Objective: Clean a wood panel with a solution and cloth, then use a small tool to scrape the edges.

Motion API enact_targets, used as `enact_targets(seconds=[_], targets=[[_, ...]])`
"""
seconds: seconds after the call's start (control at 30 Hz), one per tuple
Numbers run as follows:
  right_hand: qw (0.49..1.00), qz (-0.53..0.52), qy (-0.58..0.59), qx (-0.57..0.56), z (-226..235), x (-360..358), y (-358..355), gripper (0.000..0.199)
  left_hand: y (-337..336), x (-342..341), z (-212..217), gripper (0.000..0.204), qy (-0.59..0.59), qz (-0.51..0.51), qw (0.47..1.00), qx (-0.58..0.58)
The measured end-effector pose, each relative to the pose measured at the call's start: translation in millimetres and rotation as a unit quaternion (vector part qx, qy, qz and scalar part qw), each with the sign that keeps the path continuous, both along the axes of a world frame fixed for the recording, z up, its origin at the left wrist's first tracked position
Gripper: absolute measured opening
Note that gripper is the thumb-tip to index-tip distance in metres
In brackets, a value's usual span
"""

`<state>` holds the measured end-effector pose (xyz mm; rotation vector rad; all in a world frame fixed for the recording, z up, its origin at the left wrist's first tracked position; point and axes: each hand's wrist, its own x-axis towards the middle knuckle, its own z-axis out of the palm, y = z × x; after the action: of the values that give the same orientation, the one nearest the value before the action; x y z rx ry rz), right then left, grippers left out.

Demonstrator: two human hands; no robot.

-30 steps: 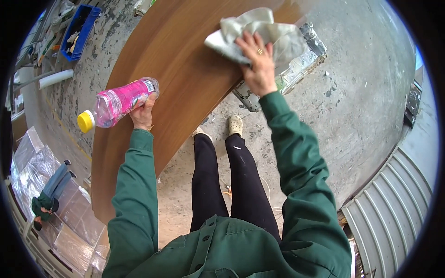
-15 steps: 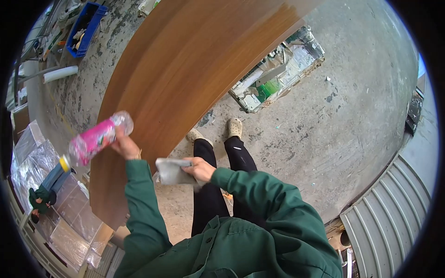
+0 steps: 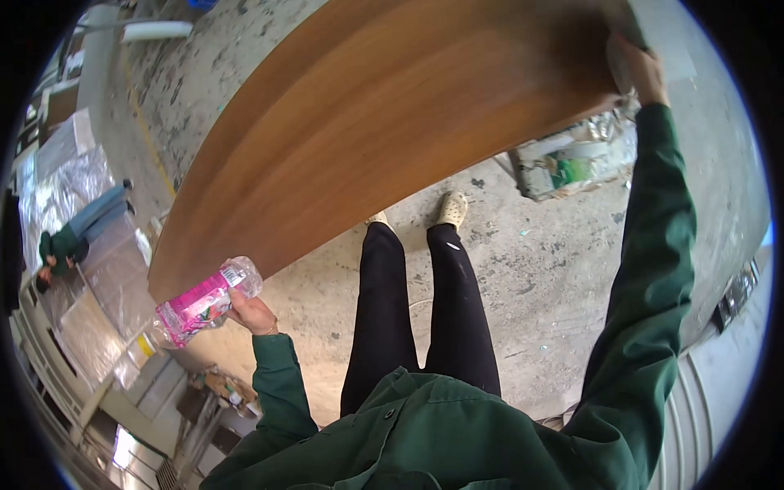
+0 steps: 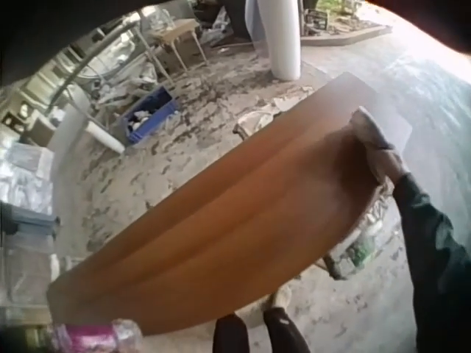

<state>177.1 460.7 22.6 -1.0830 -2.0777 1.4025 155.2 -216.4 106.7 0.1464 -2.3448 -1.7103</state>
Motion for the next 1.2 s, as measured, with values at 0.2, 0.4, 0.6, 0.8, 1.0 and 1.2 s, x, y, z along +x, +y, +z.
enact_targets(seconds=[0.2, 0.4, 0.6, 0.8, 1.0, 1.2], targets=[[0.858, 0.189, -0.079, 0.471, -37, -53, -95, 0.048, -42, 12, 11, 0.06, -0.018, 0.047, 0.999, 0.002], [0.844, 0.279, -0.084, 0.45, -5, -36, -248, 0.048, -80, 27, 15, 0.059, -0.031, 0.105, 0.993, 0.036], [0.861, 0.301, -0.106, 0.396, 12, -21, -391, 0.055, -166, 37, 2, 0.054, 0.001, 0.15, 0.987, 0.063], [0.889, 0.274, -0.106, 0.351, 3, -5, -528, 0.052, -276, 54, 3, 0.052, -0.001, 0.2, 0.978, 0.053], [0.876, 0.346, -0.056, 0.332, -5, 0, -699, 0.059, -389, 83, 14, 0.05, 0.01, 0.259, 0.966, -0.005], [0.815, 0.508, -0.028, 0.277, 3, 0, -843, 0.086, -460, 134, 33, 0.046, 0.011, 0.357, 0.934, -0.031]])
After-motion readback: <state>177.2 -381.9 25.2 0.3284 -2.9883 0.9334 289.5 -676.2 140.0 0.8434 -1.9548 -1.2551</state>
